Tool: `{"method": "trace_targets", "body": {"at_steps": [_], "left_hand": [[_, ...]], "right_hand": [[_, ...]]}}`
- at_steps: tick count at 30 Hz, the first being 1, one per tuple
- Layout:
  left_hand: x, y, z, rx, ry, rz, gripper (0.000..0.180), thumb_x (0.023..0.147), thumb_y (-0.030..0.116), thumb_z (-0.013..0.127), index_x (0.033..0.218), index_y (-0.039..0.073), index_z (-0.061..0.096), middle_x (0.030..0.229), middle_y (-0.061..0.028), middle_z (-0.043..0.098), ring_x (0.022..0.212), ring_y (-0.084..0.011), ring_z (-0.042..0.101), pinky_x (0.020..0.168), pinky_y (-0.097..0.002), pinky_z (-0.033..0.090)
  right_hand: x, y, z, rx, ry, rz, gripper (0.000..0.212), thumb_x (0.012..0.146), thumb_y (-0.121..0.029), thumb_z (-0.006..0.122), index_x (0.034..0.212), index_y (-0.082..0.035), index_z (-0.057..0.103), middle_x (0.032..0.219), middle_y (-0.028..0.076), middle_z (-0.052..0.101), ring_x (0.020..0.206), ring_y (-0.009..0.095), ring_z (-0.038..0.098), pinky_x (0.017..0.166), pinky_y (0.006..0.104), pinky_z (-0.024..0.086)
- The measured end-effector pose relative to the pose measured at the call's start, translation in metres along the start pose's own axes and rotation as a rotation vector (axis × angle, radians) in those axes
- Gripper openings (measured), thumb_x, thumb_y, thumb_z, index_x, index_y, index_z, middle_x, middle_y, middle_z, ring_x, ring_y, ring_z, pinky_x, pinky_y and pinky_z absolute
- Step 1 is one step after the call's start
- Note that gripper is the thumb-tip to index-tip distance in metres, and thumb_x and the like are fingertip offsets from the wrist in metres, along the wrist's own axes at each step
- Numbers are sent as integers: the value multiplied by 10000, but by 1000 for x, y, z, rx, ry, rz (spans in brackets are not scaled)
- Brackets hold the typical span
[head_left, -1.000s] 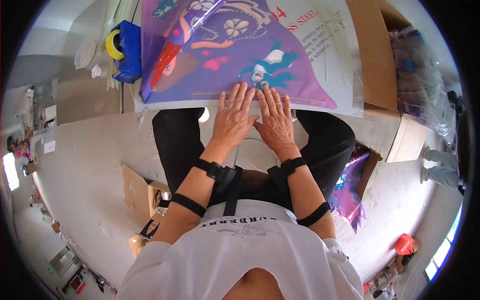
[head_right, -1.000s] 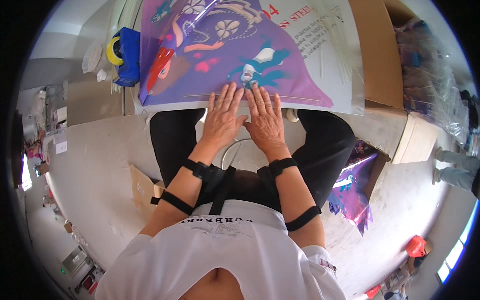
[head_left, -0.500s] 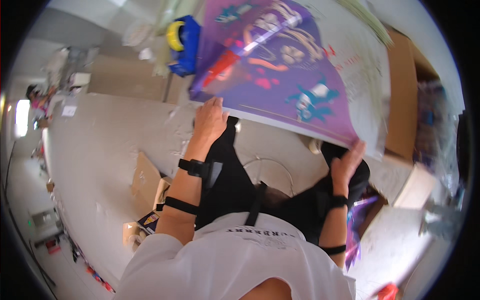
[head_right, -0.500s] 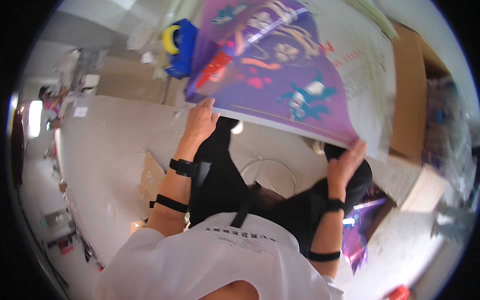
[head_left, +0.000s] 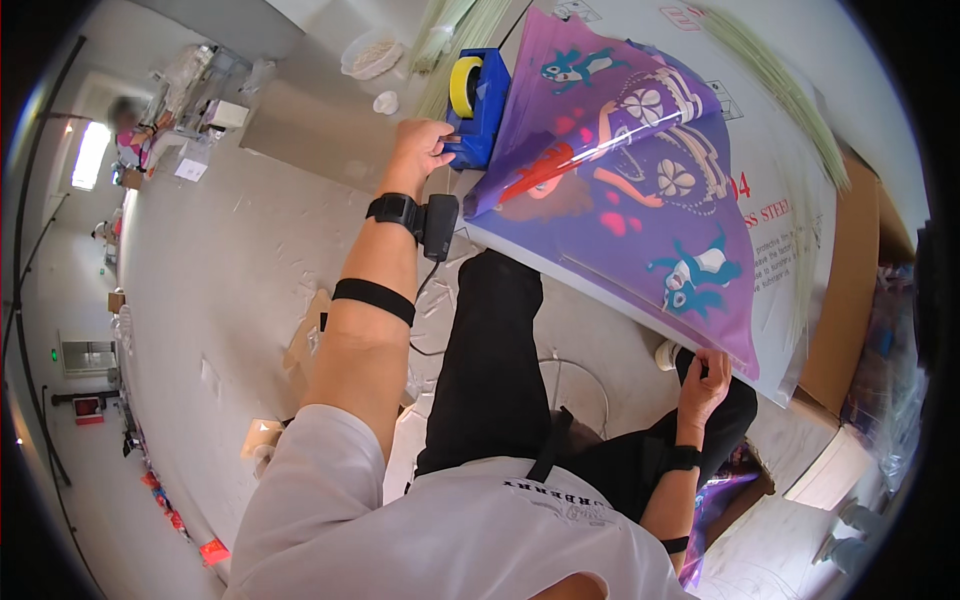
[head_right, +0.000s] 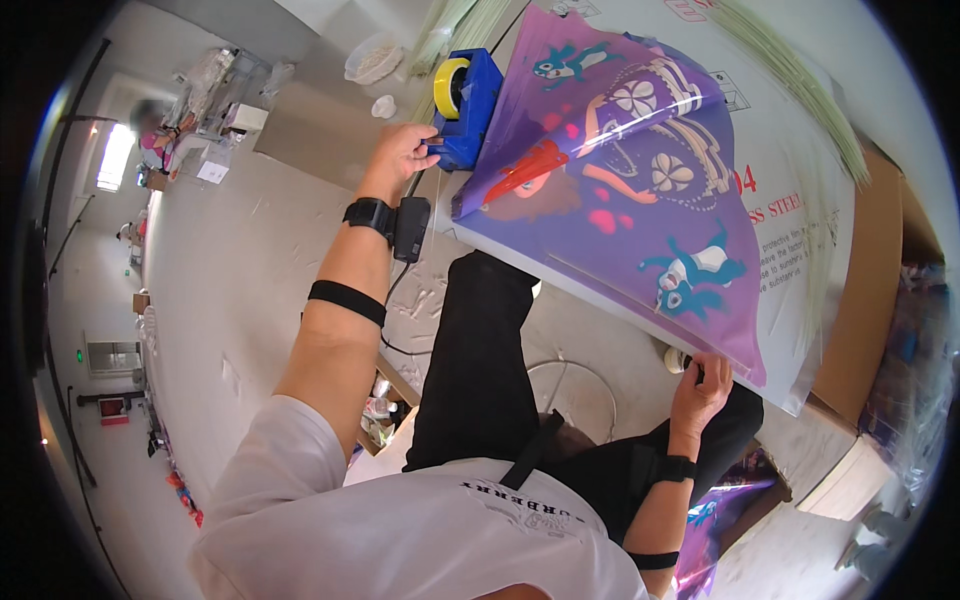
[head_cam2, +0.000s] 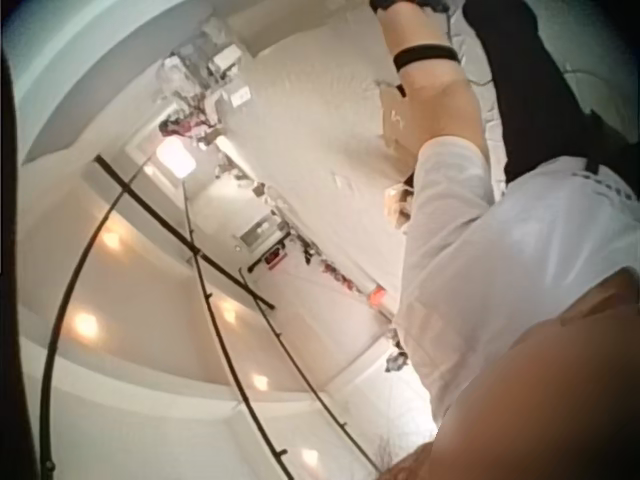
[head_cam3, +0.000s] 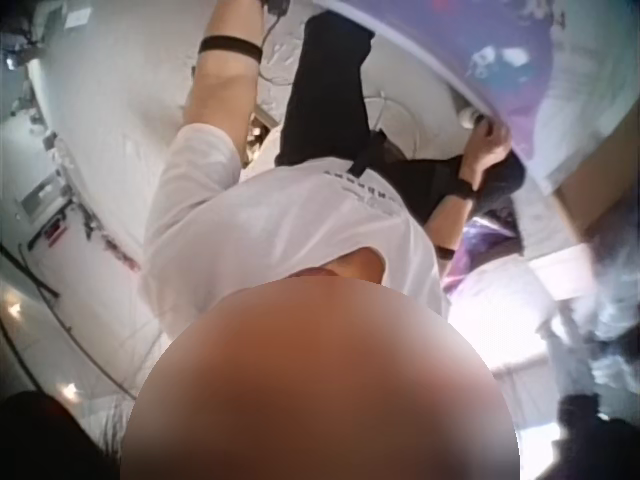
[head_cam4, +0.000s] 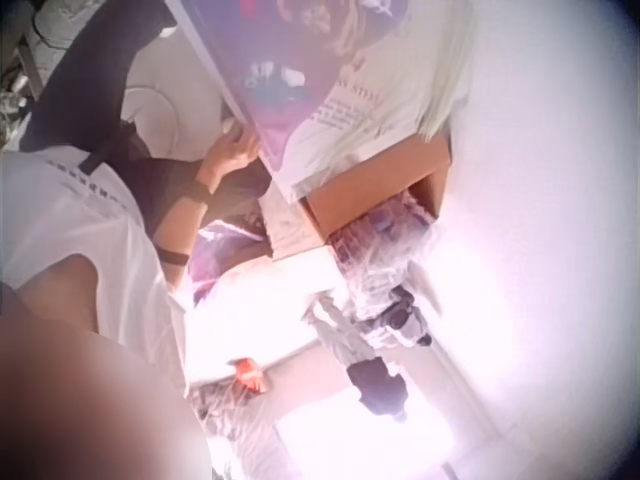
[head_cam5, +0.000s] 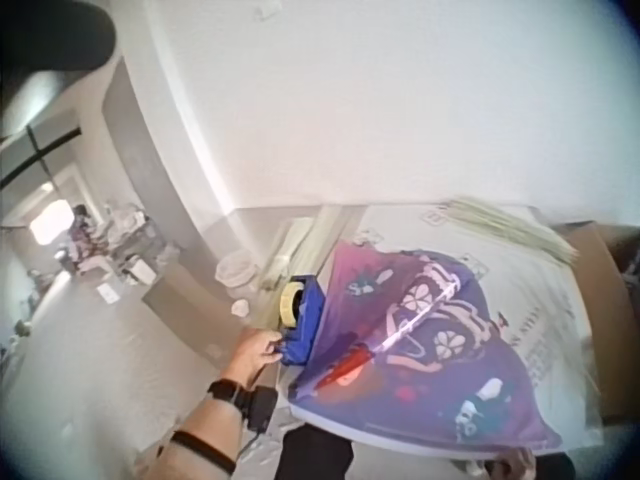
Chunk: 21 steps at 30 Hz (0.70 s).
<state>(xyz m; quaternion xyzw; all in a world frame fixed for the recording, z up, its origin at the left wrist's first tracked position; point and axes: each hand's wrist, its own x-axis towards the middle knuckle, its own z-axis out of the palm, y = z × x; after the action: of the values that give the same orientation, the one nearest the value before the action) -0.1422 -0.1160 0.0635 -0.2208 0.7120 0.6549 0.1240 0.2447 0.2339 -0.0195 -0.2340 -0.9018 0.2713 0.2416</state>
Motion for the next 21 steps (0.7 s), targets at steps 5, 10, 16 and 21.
{"method": "trace_targets", "body": {"at_steps": [5, 10, 16, 21], "left_hand": [[-3, -12, -4, -169, -37, 74, 77, 751, 30, 632, 807, 21, 579, 752, -54, 501, 698, -177, 505, 766, -499, 520], [-12, -25, -14, -492, -105, 86, 71, 748, 24, 629, 764, 40, 562, 722, -52, 492, 673, -183, 499, 836, -532, 516], [-34, -21, -10, -169, 60, -4, 80, 743, 20, 645, 731, 27, 566, 628, -44, 524, 552, -137, 510, 554, -302, 466], [-19, -40, -21, -392, -140, -176, 114, 768, 34, 673, 732, 45, 566, 606, -21, 507, 514, -120, 484, 487, -260, 359]], "right_hand": [[2, -1, 0, -7, 5, 14, 141, 676, 57, 590, 750, -50, 537, 746, 82, 545, 738, 282, 545, 677, 381, 429], [4, 1, 4, -16, -1, 31, 145, 669, 68, 582, 728, -44, 511, 705, 72, 510, 698, 253, 518, 651, 365, 413], [3, 4, 5, -43, 18, 9, 154, 669, 70, 583, 712, -42, 486, 687, 70, 487, 673, 246, 499, 635, 365, 404], [3, 3, 5, -40, 16, 23, 150, 676, 64, 582, 713, -44, 485, 684, 69, 482, 672, 246, 497, 633, 367, 401]]}}
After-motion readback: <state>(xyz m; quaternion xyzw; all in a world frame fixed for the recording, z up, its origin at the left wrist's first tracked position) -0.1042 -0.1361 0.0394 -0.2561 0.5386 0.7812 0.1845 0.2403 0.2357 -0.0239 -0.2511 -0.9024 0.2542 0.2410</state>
